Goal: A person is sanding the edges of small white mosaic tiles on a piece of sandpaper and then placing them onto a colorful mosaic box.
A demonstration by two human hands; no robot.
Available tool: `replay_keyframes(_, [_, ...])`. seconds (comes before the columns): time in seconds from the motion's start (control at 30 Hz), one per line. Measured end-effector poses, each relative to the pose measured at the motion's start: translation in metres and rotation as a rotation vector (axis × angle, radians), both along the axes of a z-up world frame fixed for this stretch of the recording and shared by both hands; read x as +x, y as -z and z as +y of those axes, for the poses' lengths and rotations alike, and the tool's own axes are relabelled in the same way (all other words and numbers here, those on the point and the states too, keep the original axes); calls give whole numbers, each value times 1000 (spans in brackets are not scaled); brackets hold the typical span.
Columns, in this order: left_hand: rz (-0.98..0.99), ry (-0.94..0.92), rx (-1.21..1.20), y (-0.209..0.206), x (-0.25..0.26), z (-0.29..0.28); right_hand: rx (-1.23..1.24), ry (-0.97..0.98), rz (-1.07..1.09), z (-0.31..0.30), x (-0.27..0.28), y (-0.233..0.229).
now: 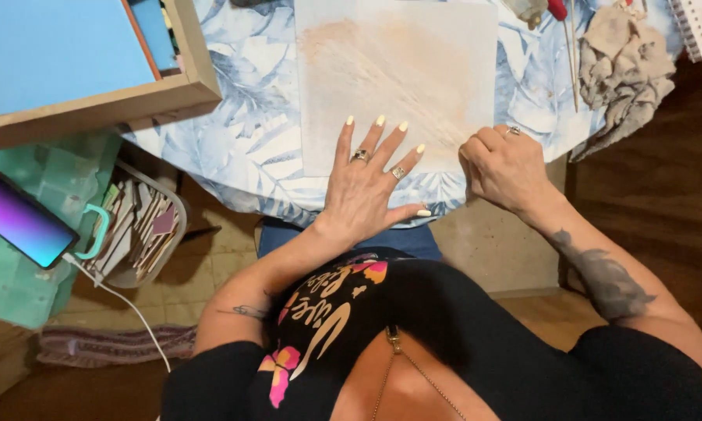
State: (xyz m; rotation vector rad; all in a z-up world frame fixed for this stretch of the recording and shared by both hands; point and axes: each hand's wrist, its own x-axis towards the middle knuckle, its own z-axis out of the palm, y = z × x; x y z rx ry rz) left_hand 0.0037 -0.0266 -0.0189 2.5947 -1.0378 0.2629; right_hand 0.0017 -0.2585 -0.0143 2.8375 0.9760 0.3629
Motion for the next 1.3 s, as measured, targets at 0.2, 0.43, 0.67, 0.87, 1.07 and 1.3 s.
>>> replay_keyframes(0.2, [20, -21, 38, 0, -3, -1, 148, -78, 18, 64, 101, 18])
replay_keyframes(0.43, [30, -36, 11, 2, -4, -3, 75, -220, -179, 70, 128, 21])
replay_keyframes(0.67, [110, -3, -67, 1, 1, -5, 3, 32, 128, -18, 8, -3])
replay_keyframes(0.87, [55, -96, -472, 3, 7, -19, 839, 176, 398, 30, 4, -13])
replay_keyframes(1.07, [161, -190, -716, 7, 10, -23, 1454, 319, 542, 79, -4, -17])
replay_keyframes(1.3, [76, -174, -809, -2, 14, -23, 1476, 335, 557, 79, -4, -3])
